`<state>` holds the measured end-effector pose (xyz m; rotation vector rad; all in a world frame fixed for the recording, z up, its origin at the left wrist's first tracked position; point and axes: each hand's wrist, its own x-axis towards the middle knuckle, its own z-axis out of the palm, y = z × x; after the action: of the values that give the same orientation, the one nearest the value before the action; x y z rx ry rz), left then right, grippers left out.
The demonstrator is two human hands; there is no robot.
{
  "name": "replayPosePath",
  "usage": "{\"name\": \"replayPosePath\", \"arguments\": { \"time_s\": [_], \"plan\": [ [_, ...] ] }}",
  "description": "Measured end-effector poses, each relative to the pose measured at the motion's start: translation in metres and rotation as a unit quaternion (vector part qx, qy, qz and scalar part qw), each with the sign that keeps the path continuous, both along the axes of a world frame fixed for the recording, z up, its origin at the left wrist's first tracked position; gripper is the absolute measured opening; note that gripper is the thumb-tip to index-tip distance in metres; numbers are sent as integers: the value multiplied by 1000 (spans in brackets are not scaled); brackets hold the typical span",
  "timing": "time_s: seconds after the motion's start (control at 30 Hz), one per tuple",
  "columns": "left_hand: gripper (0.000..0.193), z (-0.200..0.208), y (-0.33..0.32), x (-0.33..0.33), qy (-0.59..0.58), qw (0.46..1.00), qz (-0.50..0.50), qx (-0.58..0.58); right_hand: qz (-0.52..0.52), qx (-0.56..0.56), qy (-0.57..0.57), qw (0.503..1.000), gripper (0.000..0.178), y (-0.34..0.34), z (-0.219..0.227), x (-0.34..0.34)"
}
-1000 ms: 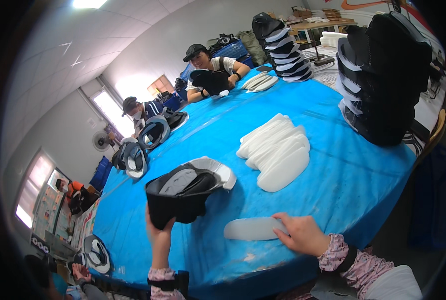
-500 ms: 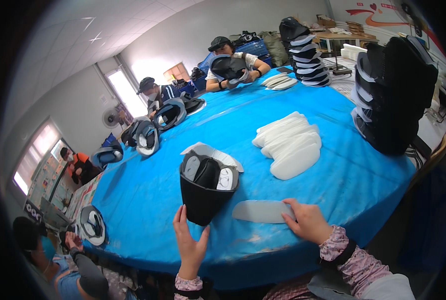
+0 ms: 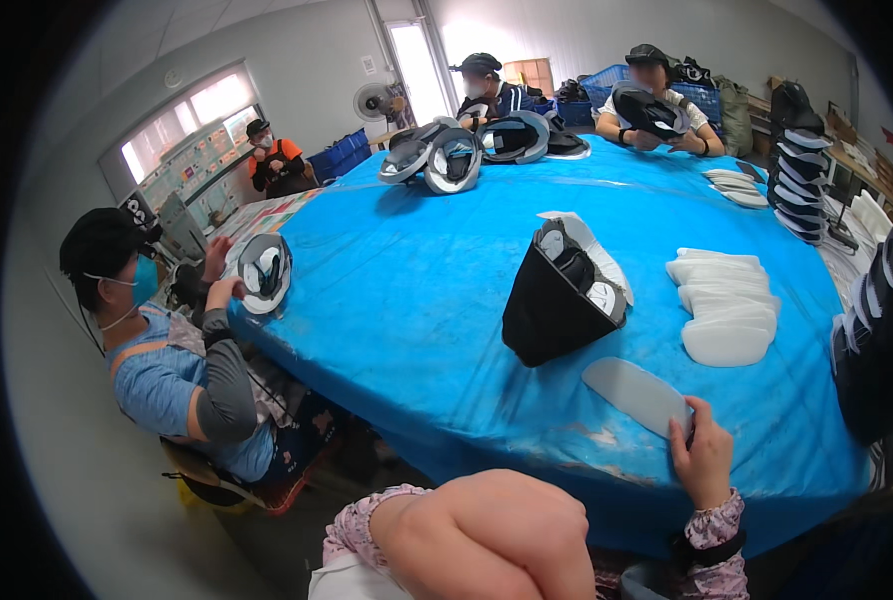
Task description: The person picks up a white shoe lining, places it inside a black shoe upper, and presses it down into place. The person then stacks the finished component onto a pile of other completed uppers on the table.
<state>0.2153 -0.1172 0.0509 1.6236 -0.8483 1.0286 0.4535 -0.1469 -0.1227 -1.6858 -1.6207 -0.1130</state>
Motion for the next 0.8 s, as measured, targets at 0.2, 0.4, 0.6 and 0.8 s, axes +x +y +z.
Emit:
{"name": "replayPosePath", "arguments": {
  "time_s": [0.2, 0.4, 0.6, 0.8],
  "plan": [
    [15, -20, -10, -17, 186, 978, 27, 85, -23, 39, -9, 999, 34, -4, -5, 16],
    [23, -58, -12, -105, 193, 871, 452, -5, 41, -30, -41, 998, 31, 1, -4, 6],
    [58, -105, 76, -304, 125, 149, 977, 89, -8, -41, -87, 995, 31, 4, -3, 4],
    [76, -110, 95, -378, 353, 7, 913, 203, -22, -31, -91, 995, 29, 3, -4, 10]
  ]
}}
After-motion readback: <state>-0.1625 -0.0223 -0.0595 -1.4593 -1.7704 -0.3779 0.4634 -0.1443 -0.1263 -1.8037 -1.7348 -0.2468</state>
